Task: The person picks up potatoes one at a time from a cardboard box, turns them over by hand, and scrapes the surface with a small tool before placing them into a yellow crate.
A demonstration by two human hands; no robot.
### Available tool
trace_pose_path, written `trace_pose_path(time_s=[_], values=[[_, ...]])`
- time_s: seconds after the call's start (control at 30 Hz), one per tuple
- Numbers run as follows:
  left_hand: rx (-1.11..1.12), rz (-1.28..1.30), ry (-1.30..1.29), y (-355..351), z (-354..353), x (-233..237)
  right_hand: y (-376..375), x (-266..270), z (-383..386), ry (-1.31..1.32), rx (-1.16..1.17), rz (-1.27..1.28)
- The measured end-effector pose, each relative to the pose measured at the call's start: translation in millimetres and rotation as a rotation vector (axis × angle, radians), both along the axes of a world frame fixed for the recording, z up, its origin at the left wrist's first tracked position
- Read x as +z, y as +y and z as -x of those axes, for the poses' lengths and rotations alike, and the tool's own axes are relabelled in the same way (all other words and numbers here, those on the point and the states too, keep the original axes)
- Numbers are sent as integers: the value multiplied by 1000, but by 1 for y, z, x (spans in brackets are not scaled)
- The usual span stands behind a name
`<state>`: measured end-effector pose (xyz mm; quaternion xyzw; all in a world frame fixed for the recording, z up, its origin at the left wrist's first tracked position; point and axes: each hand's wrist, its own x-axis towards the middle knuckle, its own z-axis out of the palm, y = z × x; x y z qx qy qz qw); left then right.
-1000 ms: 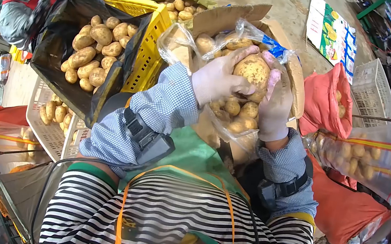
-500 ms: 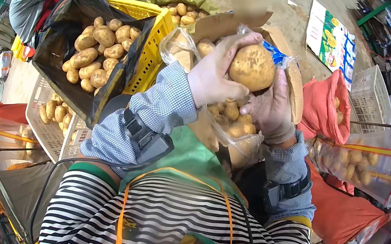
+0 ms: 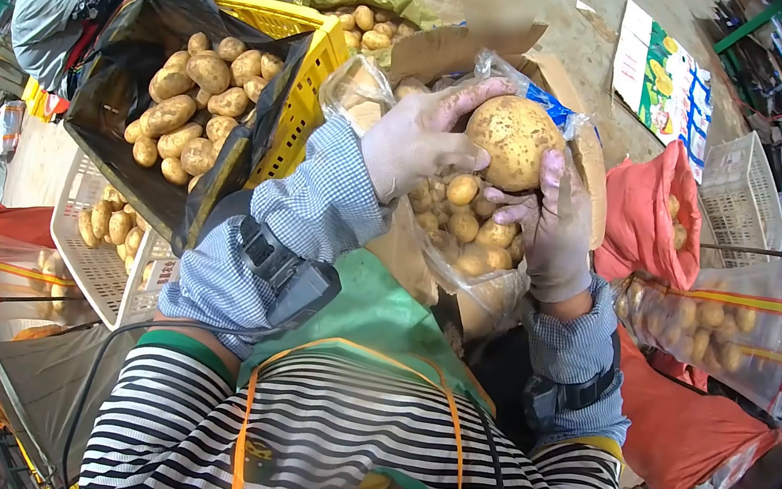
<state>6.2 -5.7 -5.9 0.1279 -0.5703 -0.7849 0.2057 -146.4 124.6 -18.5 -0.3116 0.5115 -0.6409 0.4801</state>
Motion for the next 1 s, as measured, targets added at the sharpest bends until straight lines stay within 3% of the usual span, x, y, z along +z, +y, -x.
trace_pose_path(time_s=[0.07, 0.13, 0.17, 0.23, 0.3, 0.37, 0.5, 0.6, 0.67, 0.7, 0.73, 0.77, 0.83, 0.9, 0.93, 0.97, 1.0], values=[[-13, -34, 1, 0, 0, -1, 1, -2, -1, -9, -30, -18], [10, 303, -88, -3, 0, 3, 7, -8, 4, -26, 8, 31], [-21, 298, -68, -5, 0, -1, 7, -24, 2, -10, -26, 24], [72, -23, -28, -11, 6, -17, 0, -58, 7, 250, -107, 408], [26, -218, 120, -14, 7, -7, 10, -23, 39, -463, 135, 221], [88, -274, 120, -18, 5, -9, 25, 24, 52, -605, -88, 261], [174, -384, 66, -22, -4, -12, 92, 70, 149, -362, -483, 506], [211, -407, 105, -21, -9, -3, 172, 122, 259, -349, -291, 781], [237, -428, 106, -20, -8, -1, 229, 142, 354, -483, -277, 957], [256, -441, 117, -21, -8, 0, 251, 145, 387, -169, -683, 742], [244, -461, 136, -23, -10, -1, 260, 137, 389, -694, -440, 819], [292, -483, 149, -26, -10, -5, 239, 131, 364, -579, -446, 697], [383, -534, 178, -29, -9, -11, 182, 100, 320, -222, -672, 312], [480, -541, 158, -34, -10, -12, 129, 12, 299, -363, -176, 204], [499, -549, 183, -38, -12, -15, 89, -20, 265, -431, -135, 66], [540, -536, 170, -38, -14, -12, 52, -12, 174, -79, -179, -252], [539, -550, 158, -39, -18, -8, 25, -44, 155, -217, 109, -304]])
